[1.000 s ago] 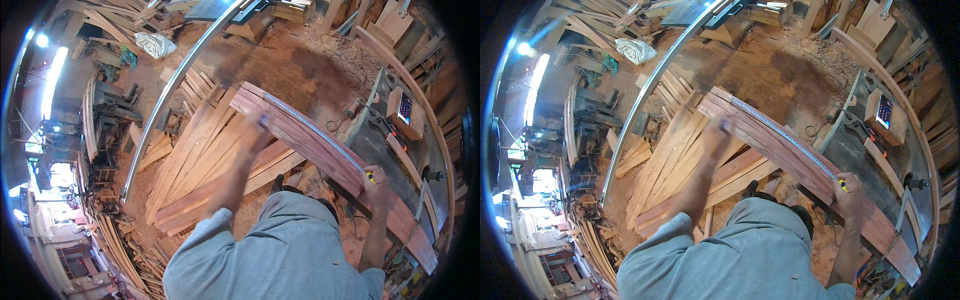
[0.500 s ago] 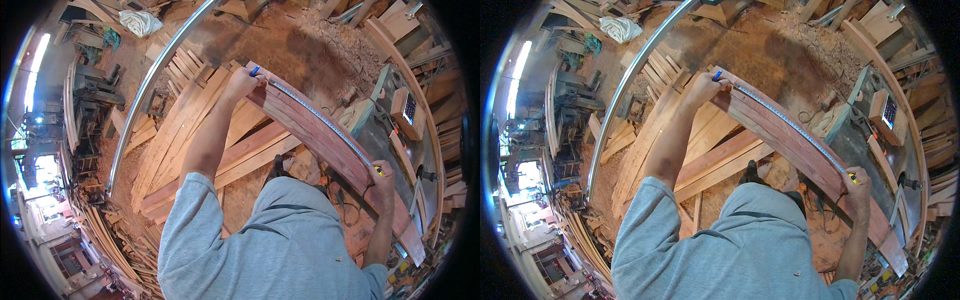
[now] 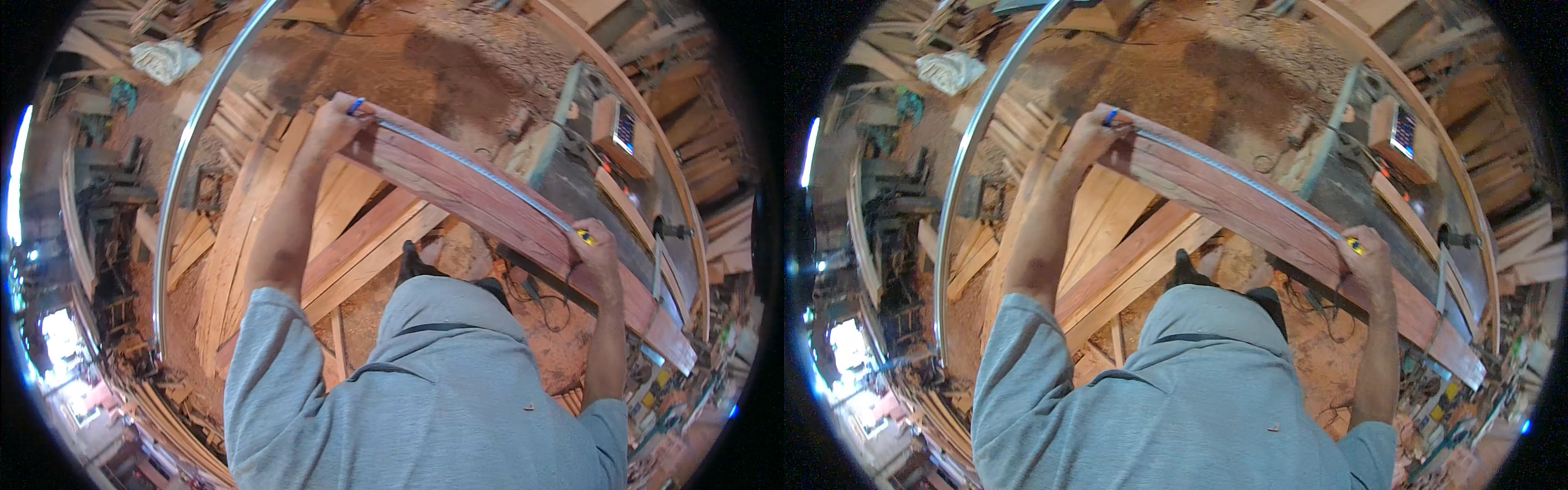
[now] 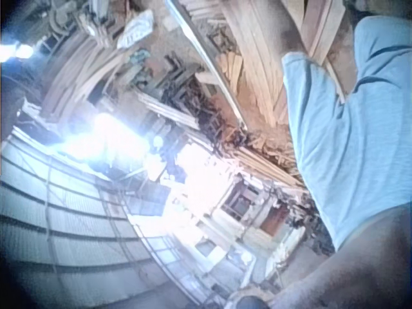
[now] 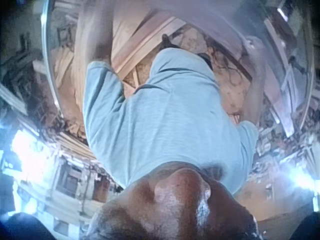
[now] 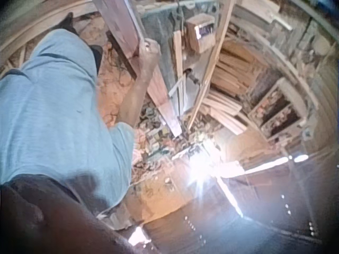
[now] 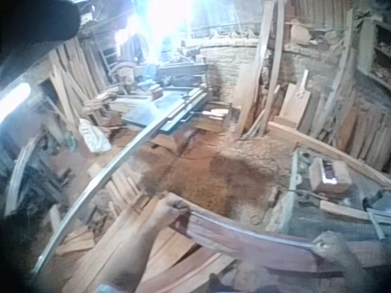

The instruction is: The person measures a long wooden plank using a tape measure and marks it with a pen. They then use a try square to draw perpendicular lines across the plank at the marked points. The person repeats this process along the length of the plank.

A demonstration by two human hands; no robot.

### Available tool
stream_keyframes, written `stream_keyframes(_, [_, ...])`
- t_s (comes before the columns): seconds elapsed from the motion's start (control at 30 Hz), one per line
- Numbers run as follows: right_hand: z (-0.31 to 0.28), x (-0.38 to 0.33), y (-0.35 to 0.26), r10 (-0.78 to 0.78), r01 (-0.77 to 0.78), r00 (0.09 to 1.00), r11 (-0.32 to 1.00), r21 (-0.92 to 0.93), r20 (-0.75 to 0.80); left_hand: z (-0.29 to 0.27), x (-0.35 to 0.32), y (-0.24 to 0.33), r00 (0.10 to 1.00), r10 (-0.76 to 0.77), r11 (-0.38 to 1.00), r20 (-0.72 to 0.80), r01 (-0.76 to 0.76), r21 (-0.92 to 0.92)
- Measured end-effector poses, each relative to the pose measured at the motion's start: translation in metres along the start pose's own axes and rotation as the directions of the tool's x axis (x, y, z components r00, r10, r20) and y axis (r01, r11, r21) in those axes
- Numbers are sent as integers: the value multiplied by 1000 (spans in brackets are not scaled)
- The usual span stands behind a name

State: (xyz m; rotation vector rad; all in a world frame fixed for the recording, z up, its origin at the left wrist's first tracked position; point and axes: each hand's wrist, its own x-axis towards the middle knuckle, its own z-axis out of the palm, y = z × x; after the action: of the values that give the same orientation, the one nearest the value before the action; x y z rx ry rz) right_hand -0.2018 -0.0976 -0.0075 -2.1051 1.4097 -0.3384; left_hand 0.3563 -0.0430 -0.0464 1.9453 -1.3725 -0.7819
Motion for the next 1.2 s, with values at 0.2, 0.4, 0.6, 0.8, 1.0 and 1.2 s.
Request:
stream_keyframes(0.2, [6,1,-19,12,-11,999,1000,27,-43,11,8,-27,997,-74,991,-16,72,-116])
stream_keyframes(0.4, [32,14,-43,-73,71,993,997,-21,-89,11,12,-39,999,-24,992,-48,18,-128])
stream_keyframes(0.6, [48,28,-59,-61,55,996,995,-78,-68,15,16,-49,999,-50,958,-7,45,-283])
stream_keyframes(0.8, [52,40,-58,-86,81,995,989,-121,-40,14,19,-56,999,-43,968,-14,39,-249])
stream_keyframes(1.0, [50,44,-60,-63,61,998,991,-119,-11,11,12,-50,999,-30,963,-44,18,-267])
stream_keyframes(1.2, [49,44,-59,-65,66,998,994,-85,14,-40,-21,-28,929,-286,833,-236,120,-540])
